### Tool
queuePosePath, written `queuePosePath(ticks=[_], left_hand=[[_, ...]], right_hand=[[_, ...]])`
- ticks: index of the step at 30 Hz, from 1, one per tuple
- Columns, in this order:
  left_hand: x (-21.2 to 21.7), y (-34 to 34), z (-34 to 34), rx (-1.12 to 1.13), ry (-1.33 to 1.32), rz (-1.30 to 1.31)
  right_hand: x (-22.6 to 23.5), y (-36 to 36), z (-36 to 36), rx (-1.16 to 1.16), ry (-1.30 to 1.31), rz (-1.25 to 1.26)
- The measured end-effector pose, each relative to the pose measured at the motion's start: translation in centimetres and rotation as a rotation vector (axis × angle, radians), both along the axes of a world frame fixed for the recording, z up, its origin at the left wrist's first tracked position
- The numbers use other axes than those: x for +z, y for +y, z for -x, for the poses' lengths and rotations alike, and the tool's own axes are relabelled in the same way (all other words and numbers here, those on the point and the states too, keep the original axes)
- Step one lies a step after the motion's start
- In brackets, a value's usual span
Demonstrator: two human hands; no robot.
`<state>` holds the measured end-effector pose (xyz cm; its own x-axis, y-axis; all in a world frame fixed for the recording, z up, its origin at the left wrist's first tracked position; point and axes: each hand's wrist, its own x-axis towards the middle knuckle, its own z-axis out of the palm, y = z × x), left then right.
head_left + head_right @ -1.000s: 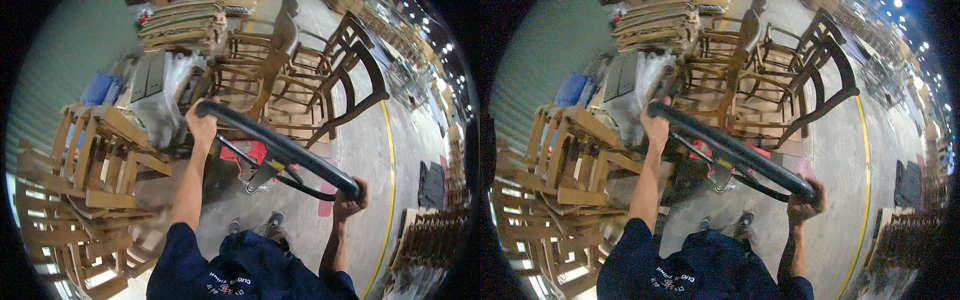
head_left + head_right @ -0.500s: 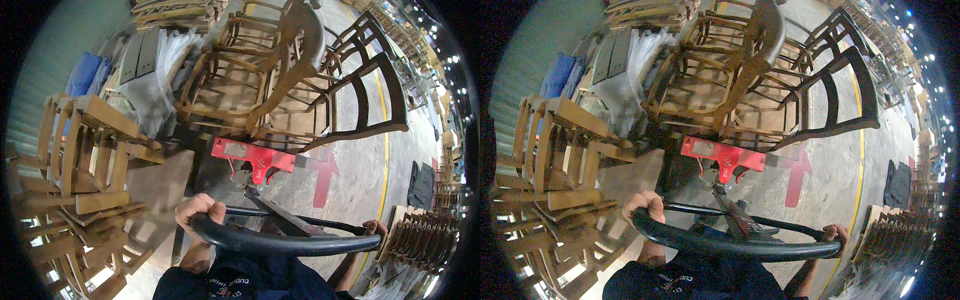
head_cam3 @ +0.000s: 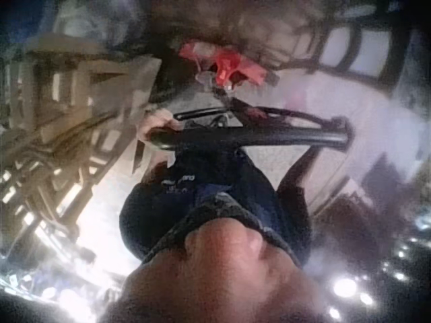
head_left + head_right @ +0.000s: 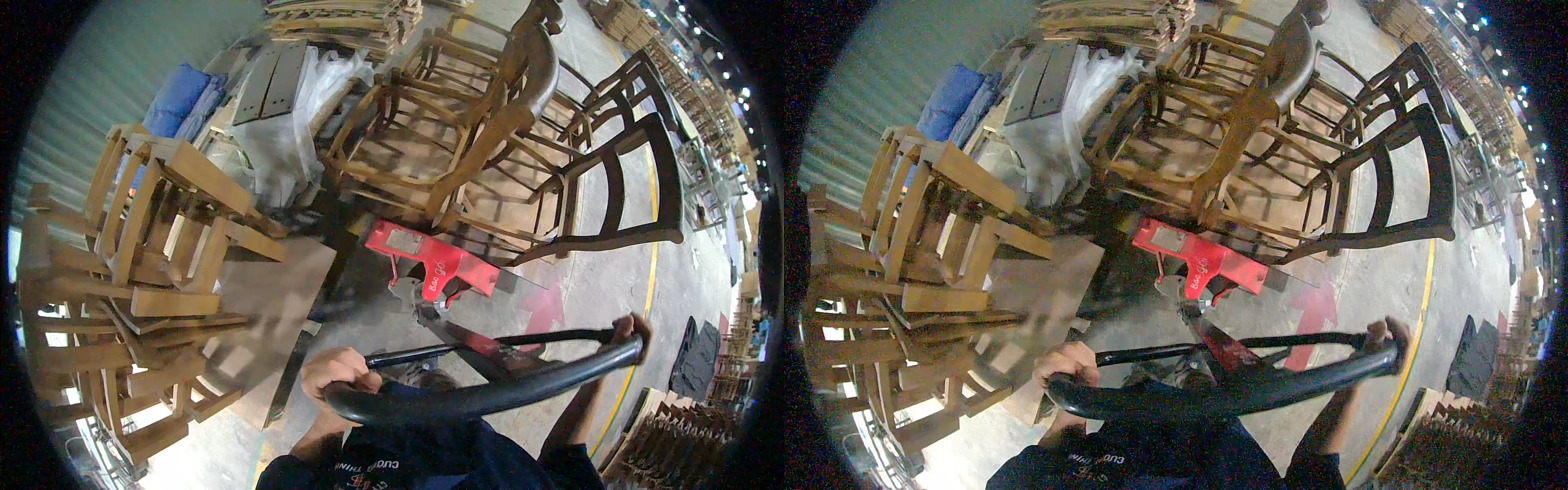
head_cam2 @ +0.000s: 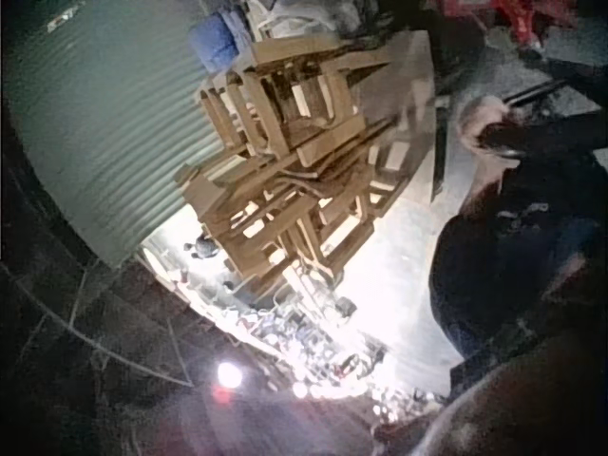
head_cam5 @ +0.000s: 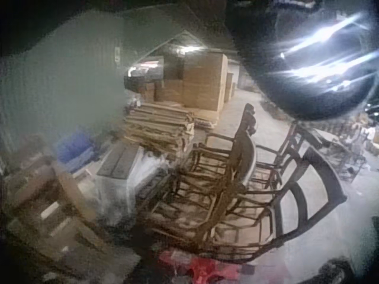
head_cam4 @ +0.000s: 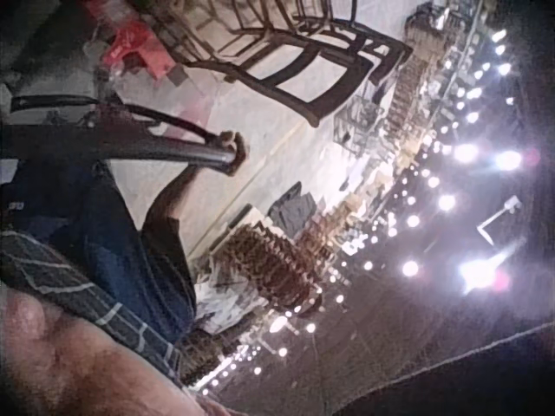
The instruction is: The person uses a red pallet jack to transport a stack of wooden chairs across a warehouse floor. They then unload the chairs one by one, carrying each chair by hand and placing it onto a blue tarp area where other chairs are already arranged.
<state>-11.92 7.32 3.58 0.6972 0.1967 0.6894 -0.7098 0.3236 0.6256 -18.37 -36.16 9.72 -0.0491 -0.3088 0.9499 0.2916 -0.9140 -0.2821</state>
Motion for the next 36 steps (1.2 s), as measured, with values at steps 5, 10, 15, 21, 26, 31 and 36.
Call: queuePosePath(ticks=[5,10,15,21,26,31,36], left_hand=[[-3.2,0.5,-0.1,0.122,0.11,0.207],[-5.7,1.6,-3.9,0.362,0.152,0.251],[-2.8,4.1,-10.5,0.357,0.177,-0.04],[2.5,2.3,-22.4,0.342,0.038,-0.029],[4.7,-2.8,-28.2,0.392,0.118,-0.119],[6.1,-6.6,-29.5,0.113,-0.077,-0.015],[6.2,-9.8,-32.8,0.095,0.056,-0.113]], right_hand=[[1.6,2.2,-8.2,-0.008,0.072,-0.025],[3.4,5.9,-13.6,0.176,0.146,-0.001],[4.9,9.2,-15.4,0.144,0.188,-0.102],[5.2,8.7,-16.3,-0.044,0.102,0.022],[3.7,5.6,-17.9,-0.171,0.099,-0.154],[2.8,2.5,-19.2,-0.121,0.003,-0.041],[3.2,-1.9,-21.7,-0.154,0.024,-0.08]])
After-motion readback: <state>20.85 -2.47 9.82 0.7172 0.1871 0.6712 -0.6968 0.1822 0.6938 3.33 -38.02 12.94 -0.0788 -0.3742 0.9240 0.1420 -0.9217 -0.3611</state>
